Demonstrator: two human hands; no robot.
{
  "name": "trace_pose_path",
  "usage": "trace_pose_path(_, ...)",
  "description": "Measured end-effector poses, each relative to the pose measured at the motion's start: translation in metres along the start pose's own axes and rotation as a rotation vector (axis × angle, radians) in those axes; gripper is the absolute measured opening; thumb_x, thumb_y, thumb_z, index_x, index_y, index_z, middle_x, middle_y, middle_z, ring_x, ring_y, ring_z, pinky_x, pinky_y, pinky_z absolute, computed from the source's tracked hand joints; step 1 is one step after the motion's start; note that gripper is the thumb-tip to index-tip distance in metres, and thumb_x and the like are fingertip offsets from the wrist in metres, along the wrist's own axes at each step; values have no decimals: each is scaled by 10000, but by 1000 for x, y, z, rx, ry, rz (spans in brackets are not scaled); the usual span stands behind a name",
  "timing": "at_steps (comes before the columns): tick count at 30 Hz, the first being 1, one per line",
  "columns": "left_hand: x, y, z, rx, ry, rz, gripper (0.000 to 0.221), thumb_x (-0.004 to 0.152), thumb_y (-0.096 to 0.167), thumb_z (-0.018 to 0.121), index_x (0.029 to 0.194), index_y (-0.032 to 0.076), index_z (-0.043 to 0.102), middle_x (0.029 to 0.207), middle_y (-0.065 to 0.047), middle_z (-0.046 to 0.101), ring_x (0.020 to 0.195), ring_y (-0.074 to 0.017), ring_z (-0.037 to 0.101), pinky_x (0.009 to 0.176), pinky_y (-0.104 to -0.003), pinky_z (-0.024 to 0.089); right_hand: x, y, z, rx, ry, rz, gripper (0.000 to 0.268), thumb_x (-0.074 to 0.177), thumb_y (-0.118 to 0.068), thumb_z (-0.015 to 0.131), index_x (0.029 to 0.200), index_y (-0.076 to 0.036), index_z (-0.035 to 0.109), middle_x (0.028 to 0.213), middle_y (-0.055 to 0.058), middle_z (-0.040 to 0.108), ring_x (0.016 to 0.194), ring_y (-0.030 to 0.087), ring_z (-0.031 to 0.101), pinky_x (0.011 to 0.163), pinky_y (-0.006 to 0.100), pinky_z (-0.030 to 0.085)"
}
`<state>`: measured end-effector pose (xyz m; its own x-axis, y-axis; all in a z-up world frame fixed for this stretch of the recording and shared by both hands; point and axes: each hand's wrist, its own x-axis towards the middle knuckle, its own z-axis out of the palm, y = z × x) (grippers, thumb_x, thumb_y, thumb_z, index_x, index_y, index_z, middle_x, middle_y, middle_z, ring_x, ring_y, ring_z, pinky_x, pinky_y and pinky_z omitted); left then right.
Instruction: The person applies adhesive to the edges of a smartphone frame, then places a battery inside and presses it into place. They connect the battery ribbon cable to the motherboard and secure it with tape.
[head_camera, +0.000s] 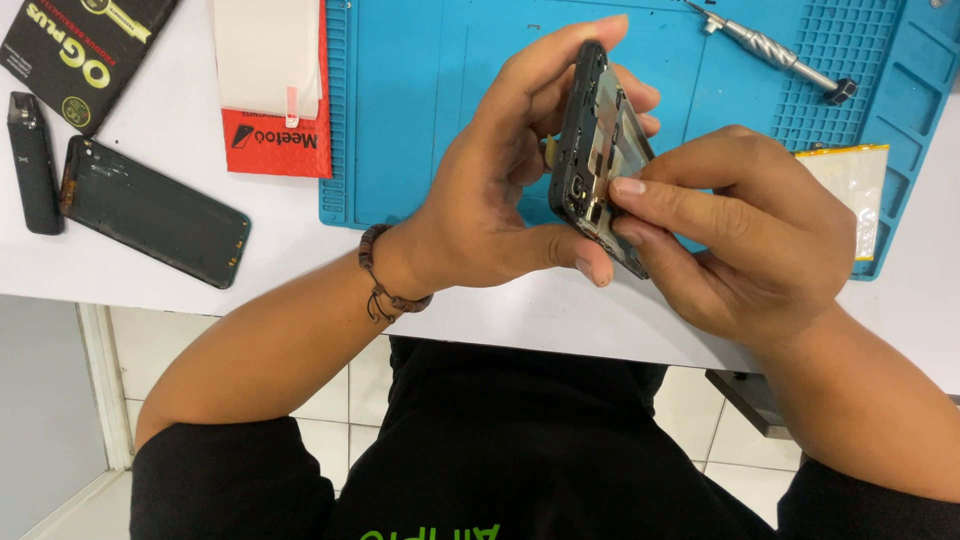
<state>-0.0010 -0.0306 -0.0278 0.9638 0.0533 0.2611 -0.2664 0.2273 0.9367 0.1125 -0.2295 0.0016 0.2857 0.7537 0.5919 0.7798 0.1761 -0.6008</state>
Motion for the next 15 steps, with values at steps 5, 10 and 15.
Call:
trace_pose_path(5, 1, 1, 0, 1, 8, -6, 1089, 827, 400, 934, 1656, 170, 266, 1537, -121, 580, 1476, -247, 671, 1366, -402, 631, 0, 2, 0, 5, -5, 4, 172, 1015, 67, 746, 1173, 78, 680, 1022, 290, 648, 813, 331, 617, 690, 382, 494)
trace_pose_path(10, 0, -2, 1, -4, 24, -12, 1068, 836, 398, 929, 1650, 172, 276, 1535, -125, 596, 1455, -253, 686, 1338, -398, 644, -2, 4, 2, 3, 3, -5, 170, 1021, 56, 740, 1181, 66, 681, 1023, 274, 654, 817, 330, 613, 709, 389, 496)
trace_pose_path(15, -1, -3, 0, 12, 33, 9, 1051, 889, 350, 947, 1667, 173, 264, 1632, -69, 524, 1484, -235, 670, 1364, -398, 654, -3, 7, 2, -5, -13, 10, 188, 1025, 70, 724, 1208, 67, 679, 1059, 288, 653, 838, 345, 625, 723, 400, 500)
